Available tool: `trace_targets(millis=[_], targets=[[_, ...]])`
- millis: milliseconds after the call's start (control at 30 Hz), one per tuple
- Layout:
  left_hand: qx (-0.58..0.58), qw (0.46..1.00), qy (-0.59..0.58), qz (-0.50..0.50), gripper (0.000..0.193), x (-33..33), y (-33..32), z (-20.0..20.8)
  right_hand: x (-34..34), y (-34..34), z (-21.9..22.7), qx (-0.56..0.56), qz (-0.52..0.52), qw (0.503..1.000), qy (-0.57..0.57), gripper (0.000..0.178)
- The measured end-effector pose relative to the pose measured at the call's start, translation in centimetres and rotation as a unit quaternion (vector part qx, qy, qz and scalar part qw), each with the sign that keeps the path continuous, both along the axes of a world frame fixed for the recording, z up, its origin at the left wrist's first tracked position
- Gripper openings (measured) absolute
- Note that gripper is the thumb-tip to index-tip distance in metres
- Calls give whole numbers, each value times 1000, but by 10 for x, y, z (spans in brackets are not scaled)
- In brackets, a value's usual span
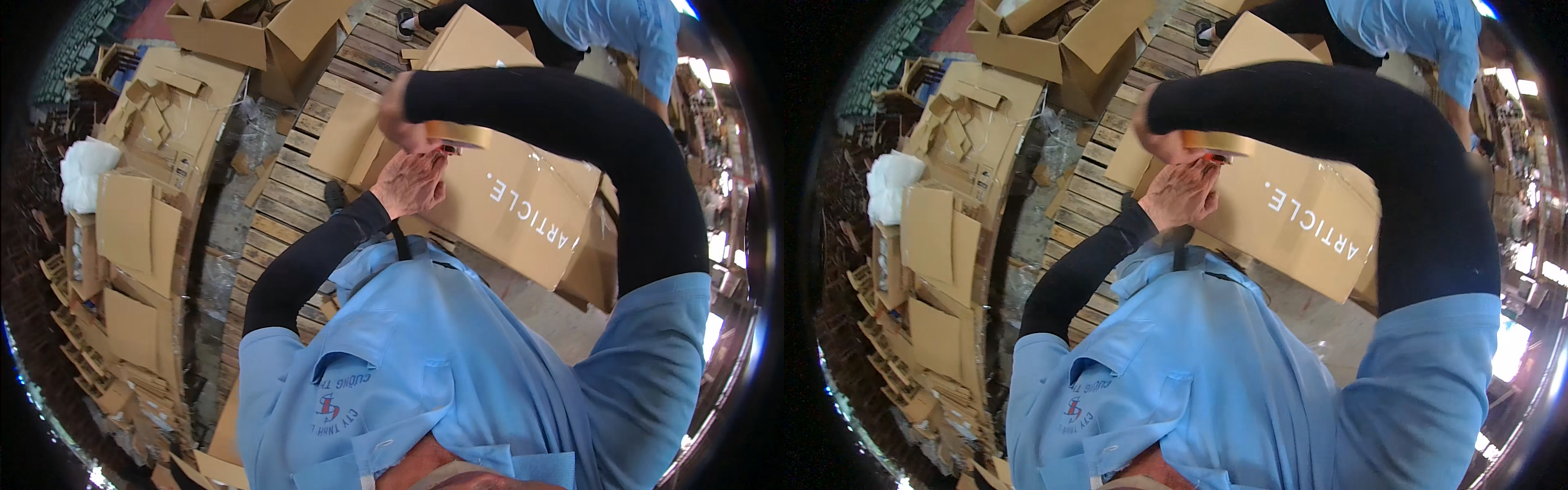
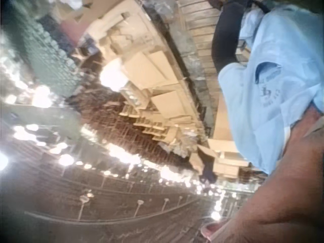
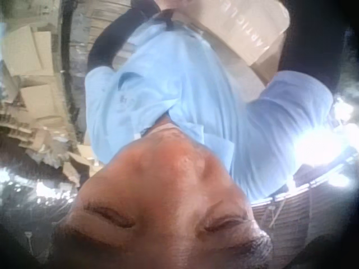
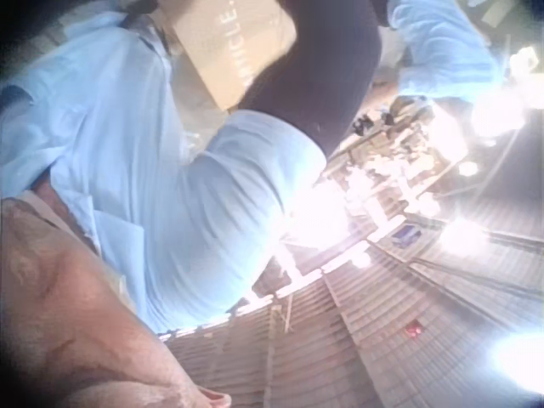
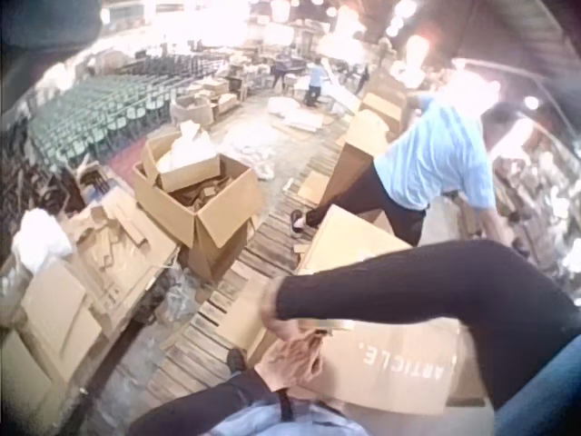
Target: The person assembles and seals cardboard boxes using a handheld tape dispenser, then stacks them on a wooden pallet. The person also wraps the stacked boxes with yellow strapping bands and ties them off.
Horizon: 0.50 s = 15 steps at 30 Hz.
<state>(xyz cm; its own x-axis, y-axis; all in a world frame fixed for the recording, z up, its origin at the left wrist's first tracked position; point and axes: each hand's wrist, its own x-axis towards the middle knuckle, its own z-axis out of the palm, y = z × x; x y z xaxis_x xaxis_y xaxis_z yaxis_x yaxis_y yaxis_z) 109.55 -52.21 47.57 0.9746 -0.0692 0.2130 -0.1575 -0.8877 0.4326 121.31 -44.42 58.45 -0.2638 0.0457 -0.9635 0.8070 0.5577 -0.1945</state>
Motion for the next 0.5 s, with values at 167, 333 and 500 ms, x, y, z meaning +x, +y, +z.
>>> trace_targets(millis=[167,333,500], targets=[[15,997,-25,-67,34,9,-32,10,-9,-11,-63,89,64,994,-28,27],[-38,985,-77,-147,31,5,-67,5,27,-21,69,121,-99,987,-23,22],[16,997,-71,33,62,37,-4,26,119,-67,147,365,-339,851,169,22]])
